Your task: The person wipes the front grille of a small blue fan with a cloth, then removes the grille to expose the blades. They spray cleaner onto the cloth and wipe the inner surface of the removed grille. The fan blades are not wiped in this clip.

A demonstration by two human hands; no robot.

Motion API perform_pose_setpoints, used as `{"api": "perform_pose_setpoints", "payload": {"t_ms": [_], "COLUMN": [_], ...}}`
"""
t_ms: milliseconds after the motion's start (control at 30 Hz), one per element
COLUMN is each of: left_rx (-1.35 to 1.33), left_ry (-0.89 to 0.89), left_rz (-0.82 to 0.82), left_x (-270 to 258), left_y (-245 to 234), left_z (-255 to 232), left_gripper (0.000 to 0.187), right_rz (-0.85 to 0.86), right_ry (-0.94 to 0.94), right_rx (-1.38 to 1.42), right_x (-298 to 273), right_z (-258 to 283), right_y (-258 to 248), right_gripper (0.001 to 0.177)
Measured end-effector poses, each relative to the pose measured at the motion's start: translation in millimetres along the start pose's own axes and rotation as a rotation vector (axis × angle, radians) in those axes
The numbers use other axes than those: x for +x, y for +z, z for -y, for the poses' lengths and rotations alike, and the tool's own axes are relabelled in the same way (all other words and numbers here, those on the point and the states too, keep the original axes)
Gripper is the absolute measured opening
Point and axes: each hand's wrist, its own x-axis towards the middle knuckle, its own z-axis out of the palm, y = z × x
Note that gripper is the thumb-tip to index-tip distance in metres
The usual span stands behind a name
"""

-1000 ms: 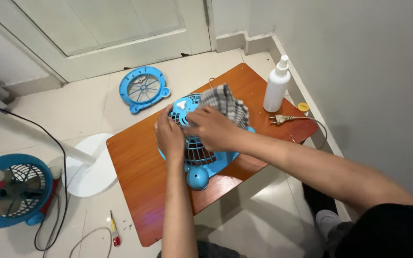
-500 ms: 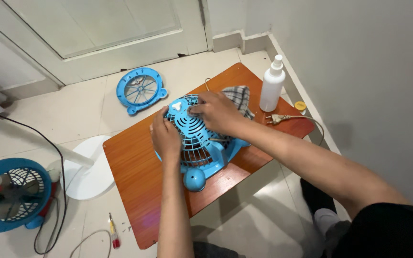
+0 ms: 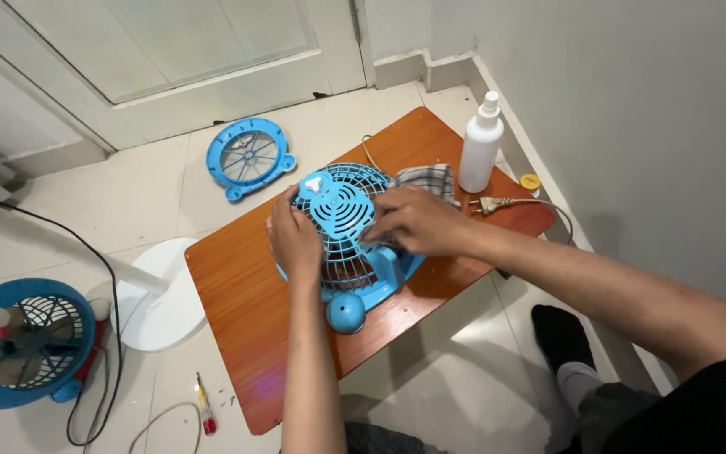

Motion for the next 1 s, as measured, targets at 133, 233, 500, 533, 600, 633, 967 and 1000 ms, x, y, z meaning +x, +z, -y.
{"api": "perform_pose_setpoints", "payload": {"t_ms": [133,233,500,533,600,633,967,1000], "left_rx": [-0.007,-0.004,0.073,0.079,0.093,0.095,0.06,0.057], "left_ry": [0.025,-0.018,-0.161,-0.184,-0.231,-0.188,-0.127,-0.127], "left_rz": [-0.025,-0.003,0.118,0.131,0.161,0.132,0.062,0.06], "left_x": [0.5,0.9,4.7,6.1,6.9,6.1,6.9,7.4], "left_y": [0.7,1.5,-7.0,-7.0,-5.1,-3.3,9.4,9.4], "left_z": [2.1,1.4,-13.7,-13.9,-10.6,-7.4,14.2,14.3], "left_gripper": [0.038,0.038,0.053,0.053,0.053,0.052,0.044,0.043], "right_rz": [-0.017,-0.051,-0.107,-0.107,-0.115,-0.121,-0.098,-0.082], "right_ry": [0.17,0.197,0.12,0.101,0.075,0.067,0.067,0.084], "right_rx": [-0.015,-0.032,-0.195,-0.228,-0.288,-0.314,-0.497,-0.504], "right_x": [-1.8,1.2,27.7,34.7,50.7,61.3,110.8,111.8], "right_z": [-3.5,-0.2,3.4,0.4,-8.0,-13.7,-30.3,-28.4], "right_y": [-8.4,-4.8,17.0,21.2,32.3,38.9,76.1,75.7], "right_gripper": [0.035,0.033,0.025,0.022,0.023,0.027,0.019,0.02]}}
